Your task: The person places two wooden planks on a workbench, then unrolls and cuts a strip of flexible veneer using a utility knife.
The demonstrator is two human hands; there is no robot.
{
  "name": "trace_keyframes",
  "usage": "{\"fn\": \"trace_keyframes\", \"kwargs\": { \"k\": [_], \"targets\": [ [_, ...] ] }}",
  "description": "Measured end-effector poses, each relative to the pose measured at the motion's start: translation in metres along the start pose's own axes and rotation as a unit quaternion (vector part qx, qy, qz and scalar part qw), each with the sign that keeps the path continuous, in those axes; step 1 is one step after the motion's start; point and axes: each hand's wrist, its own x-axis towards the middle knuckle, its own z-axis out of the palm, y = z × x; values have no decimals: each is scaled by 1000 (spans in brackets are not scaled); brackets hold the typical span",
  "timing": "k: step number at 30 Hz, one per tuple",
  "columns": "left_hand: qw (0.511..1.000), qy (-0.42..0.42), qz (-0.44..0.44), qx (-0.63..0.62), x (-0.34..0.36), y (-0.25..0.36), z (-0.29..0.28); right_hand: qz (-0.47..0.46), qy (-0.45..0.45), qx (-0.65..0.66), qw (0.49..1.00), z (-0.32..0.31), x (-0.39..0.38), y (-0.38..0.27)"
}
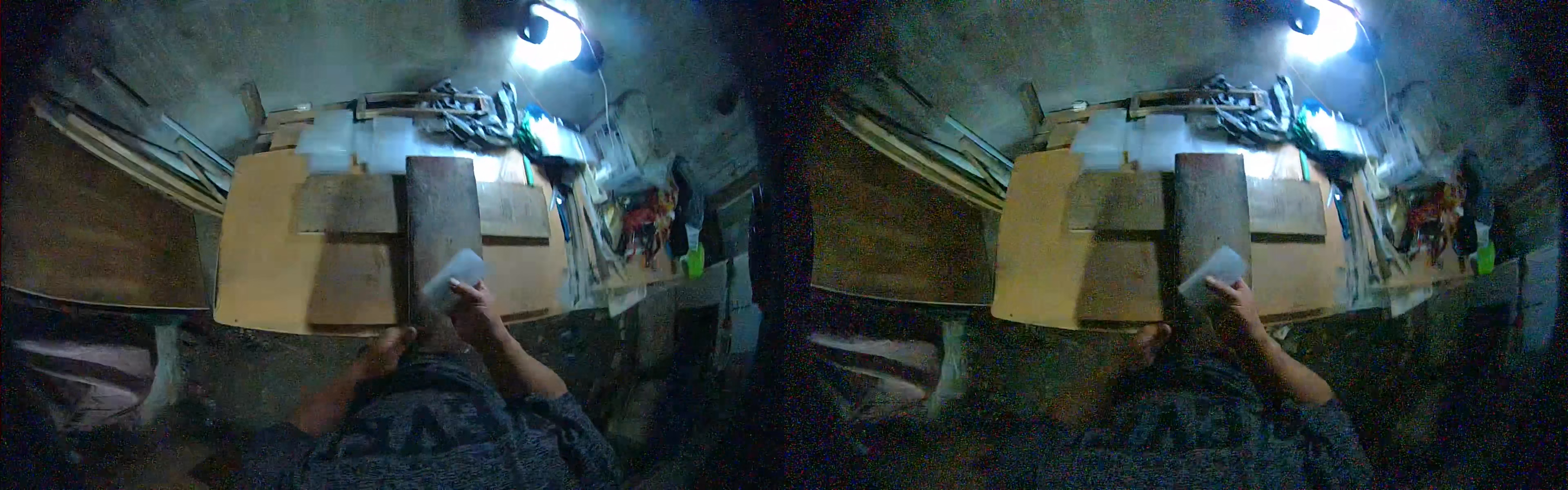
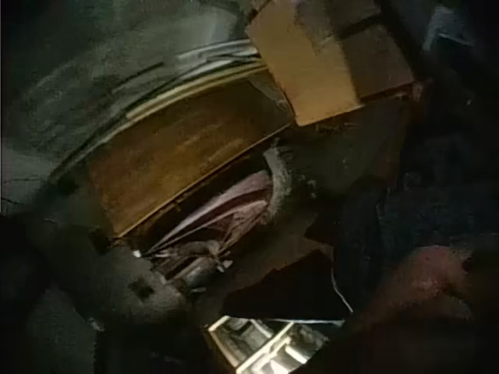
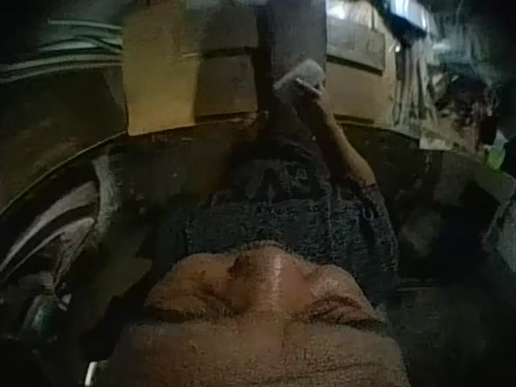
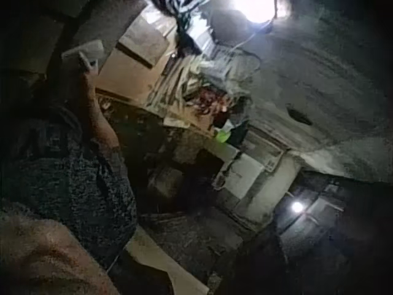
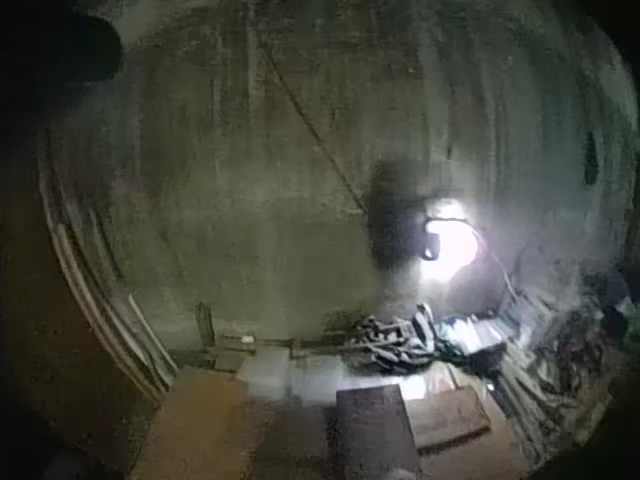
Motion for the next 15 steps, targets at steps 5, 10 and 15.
{"fn": "trace_keyframes", "kwargs": {
  "k": [5, 10, 15],
  "targets": [
    [967, 14, -4, -253, 26, 40, 55, 266, -81, 337, 899, -5, -22, -28],
    [908, 92, 59, -404, 27, 53, 45, 237, -157, 298, 911, -12, -52, -66],
    [924, 128, 100, -345, 10, 100, 69, 199, -123, 345, 909, -46, -44, -42]
  ]
}}
